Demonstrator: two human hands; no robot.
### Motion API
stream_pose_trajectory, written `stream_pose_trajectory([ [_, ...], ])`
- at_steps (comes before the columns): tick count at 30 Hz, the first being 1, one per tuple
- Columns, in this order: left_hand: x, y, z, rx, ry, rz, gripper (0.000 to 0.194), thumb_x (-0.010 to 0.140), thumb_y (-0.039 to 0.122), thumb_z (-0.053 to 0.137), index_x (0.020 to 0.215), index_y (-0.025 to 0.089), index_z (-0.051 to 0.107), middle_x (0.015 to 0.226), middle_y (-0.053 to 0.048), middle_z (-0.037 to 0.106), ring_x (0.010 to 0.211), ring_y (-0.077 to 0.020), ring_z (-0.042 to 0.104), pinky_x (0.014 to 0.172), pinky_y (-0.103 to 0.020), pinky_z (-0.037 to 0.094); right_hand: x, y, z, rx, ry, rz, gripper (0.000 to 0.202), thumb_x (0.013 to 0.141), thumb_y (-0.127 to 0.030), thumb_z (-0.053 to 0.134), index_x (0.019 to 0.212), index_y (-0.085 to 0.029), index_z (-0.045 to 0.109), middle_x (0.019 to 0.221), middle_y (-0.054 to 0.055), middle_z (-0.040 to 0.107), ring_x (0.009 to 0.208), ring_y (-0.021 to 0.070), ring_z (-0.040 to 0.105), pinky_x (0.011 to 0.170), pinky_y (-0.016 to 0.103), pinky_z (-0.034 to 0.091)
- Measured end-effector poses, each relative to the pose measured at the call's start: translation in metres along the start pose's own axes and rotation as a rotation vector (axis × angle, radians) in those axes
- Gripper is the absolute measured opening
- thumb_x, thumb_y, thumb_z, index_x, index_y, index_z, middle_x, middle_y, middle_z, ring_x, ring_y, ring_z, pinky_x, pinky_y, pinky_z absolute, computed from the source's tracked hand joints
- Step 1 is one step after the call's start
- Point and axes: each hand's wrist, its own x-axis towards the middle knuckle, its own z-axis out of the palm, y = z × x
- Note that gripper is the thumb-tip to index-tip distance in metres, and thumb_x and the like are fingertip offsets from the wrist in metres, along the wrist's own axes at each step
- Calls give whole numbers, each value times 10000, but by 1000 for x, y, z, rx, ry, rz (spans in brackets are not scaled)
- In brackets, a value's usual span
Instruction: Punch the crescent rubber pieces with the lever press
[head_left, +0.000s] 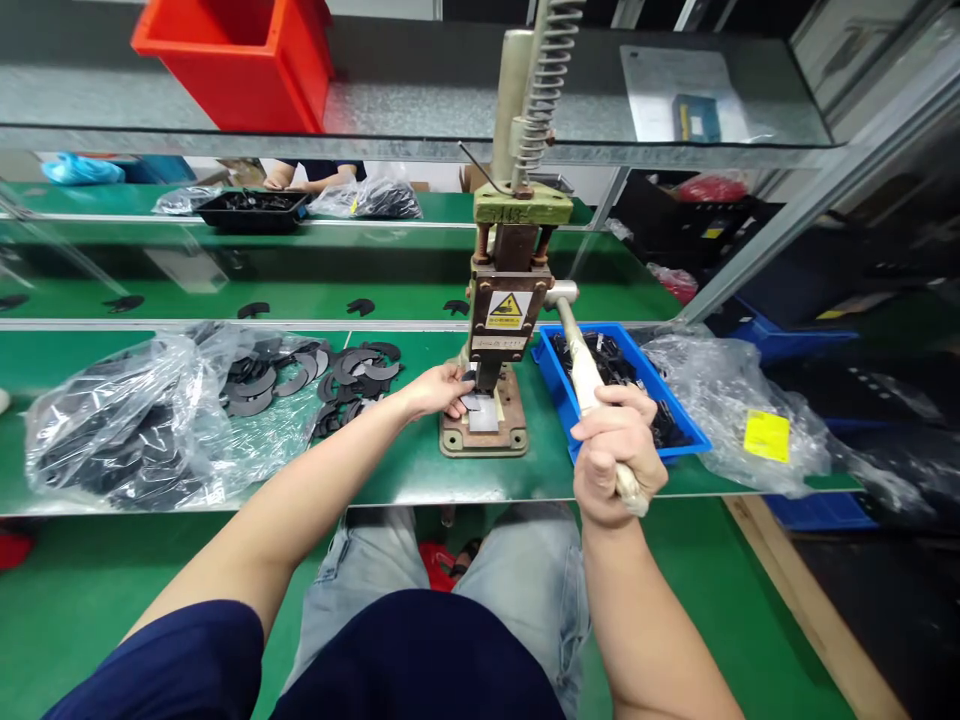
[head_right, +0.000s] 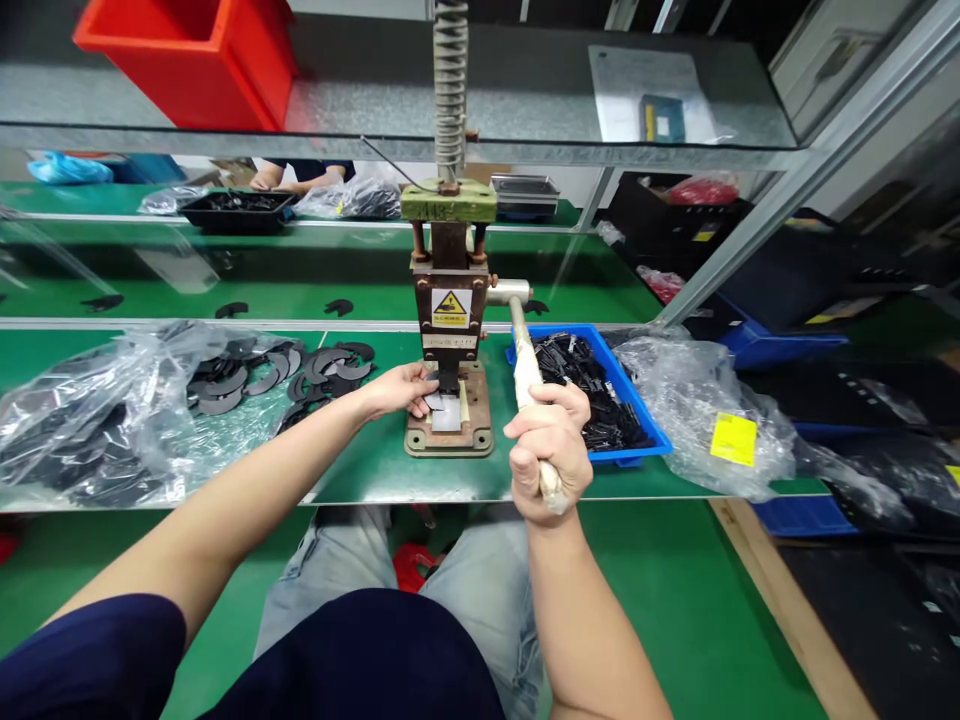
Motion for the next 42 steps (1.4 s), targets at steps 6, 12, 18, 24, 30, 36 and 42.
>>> stream_pose_trajectory([
  [6,8,10,4,147,-4,-48,220,988,299,739,1003,188,550,537,46,619,416,-107,613,443,-181,467,-1,-2,2,-4,26,36,398,1001,-451,597,676,-232,529,682,-13,639,922,242,695,1089,596,438],
  [12,14,11,7,163,8,-133,242,966,319,764,1067,196,582,527,56,602,398,-106,594,433,-176,440,-2,-2,2,9,27,34,406,1002,-454,603,671,-230,532,680,-9,639,915,244,693,1087,607,438],
  [18,17,10,3,146,-16,-141,299,920,338,820,1034,201,581,526,56,604,385,-112,590,434,-184,437,-1,0,-3,-27,-20,15,389,997,-440,614,681,-224,546,699,-4,646,952,251,701,1099,595,432],
  [24,13,8,8,176,31,-125,255,953,355,769,1062,202,598,537,39,616,417,-131,605,459,-209,474,2,-1,-2,-8,-4,16,408,994,-457,619,666,-226,543,685,-12,644,922,239,691,1094,586,430],
  [30,-15,-12,1,283,12,262,255,1008,386,641,1190,211,678,830,-32,760,682,-160,734,614,-240,571,4,3,5,13,73,-26,421,967,-431,662,625,-229,521,653,-26,621,735,186,641,1013,549,487],
  [36,-19,-27,-102,917,265,407,304,960,308,641,1214,194,762,1215,-125,771,1157,-275,714,1071,-387,536,4,2,11,3,115,4,434,959,-406,654,598,-229,490,617,-28,593,664,175,601,982,549,507],
  [42,0,-36,-168,1199,291,133,452,828,314,772,1275,260,730,1325,-116,747,1338,-337,612,1170,-418,443,6,3,16,37,158,-30,411,931,-344,669,585,-215,487,606,-24,579,656,180,600,945,533,494],
])
